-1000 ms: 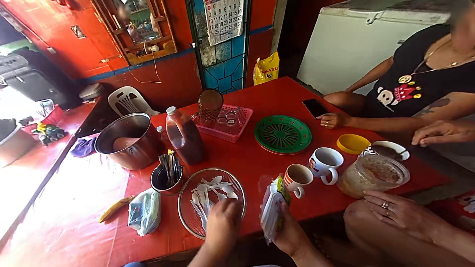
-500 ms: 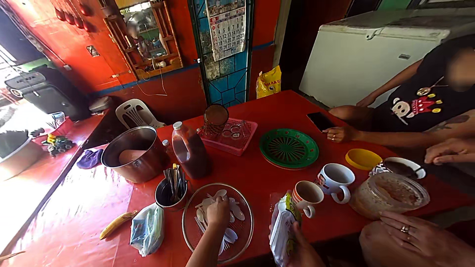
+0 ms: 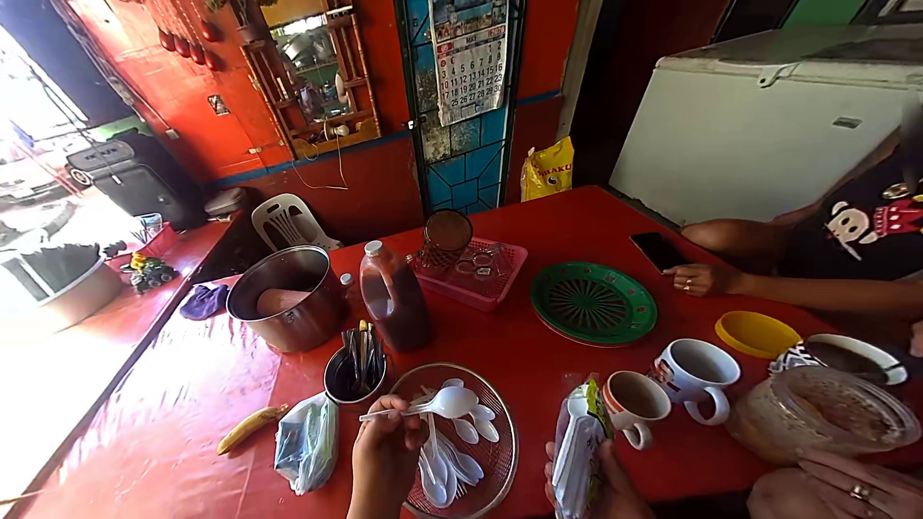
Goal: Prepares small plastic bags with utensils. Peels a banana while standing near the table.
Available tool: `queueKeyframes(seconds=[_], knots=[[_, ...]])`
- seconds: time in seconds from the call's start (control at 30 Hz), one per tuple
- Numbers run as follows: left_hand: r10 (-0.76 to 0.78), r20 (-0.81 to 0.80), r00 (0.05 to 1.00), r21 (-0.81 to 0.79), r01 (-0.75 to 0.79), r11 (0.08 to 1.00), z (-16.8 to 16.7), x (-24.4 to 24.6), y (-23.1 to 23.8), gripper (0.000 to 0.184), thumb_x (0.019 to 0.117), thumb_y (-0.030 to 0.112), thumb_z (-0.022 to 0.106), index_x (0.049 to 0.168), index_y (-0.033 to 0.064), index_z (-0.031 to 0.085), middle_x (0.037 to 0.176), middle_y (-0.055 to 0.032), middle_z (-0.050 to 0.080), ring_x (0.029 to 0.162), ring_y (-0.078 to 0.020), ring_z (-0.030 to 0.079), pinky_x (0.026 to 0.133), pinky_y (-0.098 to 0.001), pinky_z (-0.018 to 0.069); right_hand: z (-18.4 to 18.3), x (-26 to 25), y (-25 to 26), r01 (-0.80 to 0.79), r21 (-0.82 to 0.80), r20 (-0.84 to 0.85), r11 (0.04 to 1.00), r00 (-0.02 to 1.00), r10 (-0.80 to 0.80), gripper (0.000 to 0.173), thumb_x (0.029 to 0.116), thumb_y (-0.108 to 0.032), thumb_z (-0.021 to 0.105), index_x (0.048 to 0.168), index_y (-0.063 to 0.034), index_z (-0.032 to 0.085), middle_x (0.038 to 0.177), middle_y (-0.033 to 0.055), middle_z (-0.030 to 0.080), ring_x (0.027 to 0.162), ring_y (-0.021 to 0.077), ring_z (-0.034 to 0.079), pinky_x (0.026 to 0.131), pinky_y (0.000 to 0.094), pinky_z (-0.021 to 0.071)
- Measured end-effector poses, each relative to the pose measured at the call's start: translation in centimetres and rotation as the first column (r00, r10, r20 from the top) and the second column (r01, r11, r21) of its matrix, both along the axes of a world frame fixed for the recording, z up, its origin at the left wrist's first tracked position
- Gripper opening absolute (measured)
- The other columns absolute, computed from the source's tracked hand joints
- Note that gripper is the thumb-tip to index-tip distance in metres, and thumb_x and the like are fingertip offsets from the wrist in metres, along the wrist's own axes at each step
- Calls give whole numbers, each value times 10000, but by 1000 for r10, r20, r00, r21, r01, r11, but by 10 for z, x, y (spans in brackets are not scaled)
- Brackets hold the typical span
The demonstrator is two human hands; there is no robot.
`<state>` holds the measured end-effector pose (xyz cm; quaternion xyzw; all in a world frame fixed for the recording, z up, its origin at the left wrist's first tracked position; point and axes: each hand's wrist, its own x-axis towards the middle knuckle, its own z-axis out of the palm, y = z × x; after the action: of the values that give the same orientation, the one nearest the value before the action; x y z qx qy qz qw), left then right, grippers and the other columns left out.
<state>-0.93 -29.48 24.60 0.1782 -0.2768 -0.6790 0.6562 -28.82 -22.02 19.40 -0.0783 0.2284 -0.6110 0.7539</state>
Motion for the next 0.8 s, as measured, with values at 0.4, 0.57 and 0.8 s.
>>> queueKeyframes(seconds=[0.4,0.57,0.8], knots=[[228,668,708,-476,171,863,24,-48,56,245,1031,280,600,1057,97,761,980,-27,753,891,-101,705,818,-282,596,21,10,4,44,-106,-33,993,998,-48,626,841,-619,720,1237,-137,658,1141,114,726,1055,244,713,910,467,601],[456,739,496,-630,268,729,9,-66,55,217,1012,250,613,1077,135,785,1065,-13,764,1170,-210,653,1025,-432,511,27,13,13,29,-93,10,995,1000,-28,614,853,-589,723,1241,-119,644,1132,131,724,1056,249,714,930,467,593],[581,814,6,-545,357,759,18,-96,70,471,1055,587,379,1301,350,702,1580,-187,449,1494,-448,322,1075,-655,325,30,28,25,39,-94,5,995,999,-39,477,979,-442,641,1275,-76,567,1137,123,716,1072,230,706,954,438,581]])
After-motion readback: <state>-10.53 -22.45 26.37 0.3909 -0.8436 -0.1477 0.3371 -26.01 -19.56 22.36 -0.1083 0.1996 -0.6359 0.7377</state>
